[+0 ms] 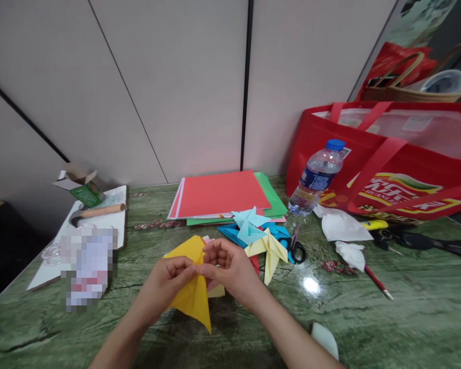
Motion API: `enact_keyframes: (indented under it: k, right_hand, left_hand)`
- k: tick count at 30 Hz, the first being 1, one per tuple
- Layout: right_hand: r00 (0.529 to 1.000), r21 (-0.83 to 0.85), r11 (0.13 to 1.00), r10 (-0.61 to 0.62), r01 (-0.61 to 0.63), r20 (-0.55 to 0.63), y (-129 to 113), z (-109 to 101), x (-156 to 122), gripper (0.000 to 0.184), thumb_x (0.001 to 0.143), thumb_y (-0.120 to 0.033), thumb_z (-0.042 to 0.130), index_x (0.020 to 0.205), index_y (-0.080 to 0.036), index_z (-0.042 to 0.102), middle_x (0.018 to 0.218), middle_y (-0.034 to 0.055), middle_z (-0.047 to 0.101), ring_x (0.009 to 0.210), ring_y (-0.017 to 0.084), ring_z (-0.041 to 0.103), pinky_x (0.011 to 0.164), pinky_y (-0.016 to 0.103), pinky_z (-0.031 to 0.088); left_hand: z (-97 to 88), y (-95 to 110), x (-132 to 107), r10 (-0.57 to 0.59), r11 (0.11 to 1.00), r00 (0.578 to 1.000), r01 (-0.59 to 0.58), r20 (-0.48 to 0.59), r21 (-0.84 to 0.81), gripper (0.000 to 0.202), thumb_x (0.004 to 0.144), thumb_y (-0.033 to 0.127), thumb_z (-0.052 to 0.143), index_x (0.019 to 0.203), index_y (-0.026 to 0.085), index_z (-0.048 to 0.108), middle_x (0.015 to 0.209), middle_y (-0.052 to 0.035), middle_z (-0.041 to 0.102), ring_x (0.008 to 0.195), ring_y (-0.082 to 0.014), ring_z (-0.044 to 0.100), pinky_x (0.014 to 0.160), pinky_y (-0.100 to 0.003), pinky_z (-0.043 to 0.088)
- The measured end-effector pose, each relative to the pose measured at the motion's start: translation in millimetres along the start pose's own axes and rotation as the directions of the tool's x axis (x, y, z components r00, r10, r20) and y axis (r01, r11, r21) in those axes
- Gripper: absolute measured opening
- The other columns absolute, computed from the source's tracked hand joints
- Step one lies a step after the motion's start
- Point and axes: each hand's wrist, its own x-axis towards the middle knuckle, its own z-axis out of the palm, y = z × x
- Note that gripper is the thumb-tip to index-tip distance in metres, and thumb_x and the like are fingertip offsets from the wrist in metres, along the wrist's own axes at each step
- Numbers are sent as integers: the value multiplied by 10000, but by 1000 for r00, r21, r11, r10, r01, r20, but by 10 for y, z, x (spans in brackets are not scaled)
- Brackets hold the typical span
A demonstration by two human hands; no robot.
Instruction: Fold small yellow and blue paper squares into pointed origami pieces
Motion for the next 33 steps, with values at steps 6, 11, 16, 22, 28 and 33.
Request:
enact_keyframes:
  k: [6,11,16,22,28,33]
  right_hand:
    - [997,-92,995,-51,45,-61,14,58,-21,287,614,-341,736,662,-187,499,626,-43,508,534,91,505,471,207,481]
    - [999,-94,995,-37,38,21,20,46,-31,195,657,-292,696,800,-190,613,716,-12,555,631,130,574,534,245,524]
    - [999,-137,990,-17,23,47,22,11,-21,210,650,-219,681,846,-185,611,717,-11,575,630,131,583,562,257,523]
    - [999,-208,978,-26,32,30,39,-15,-8,184,649,-212,673,816,-172,606,759,8,593,674,135,587,576,247,522]
    - [998,-109,992,64,-63,2,36,0,-5,248,615,-316,721,775,-177,591,679,-15,594,588,120,572,530,249,521]
    - [997,-76,995,64,-67,-41,19,32,-8,335,509,-362,784,696,-182,572,622,-27,588,563,121,565,518,247,508]
  left_hand:
    - [17,-19,-6,8,1000,1000,-8,-2,-17,315,662,431,611,558,134,608,508,18,514,465,-82,367,434,-194,243]
    - [-6,-53,0,-63,992,998,60,-25,-108,335,657,464,608,578,139,582,506,15,526,463,-100,423,459,-208,291]
    - [-37,-78,1,-67,996,998,66,-12,-58,358,674,482,585,580,137,568,512,14,520,448,-92,403,435,-208,256]
    - [-28,-34,-11,-53,998,999,54,10,-25,347,710,455,558,562,142,530,497,39,455,448,-74,332,420,-194,222]
    - [-22,-60,1,-47,998,998,45,-40,-48,325,664,486,605,683,167,549,489,38,511,443,-106,434,424,-198,251]
    - [-18,-83,-9,-45,999,997,44,-61,-22,298,696,461,580,682,172,509,518,33,524,443,-96,414,427,-197,235]
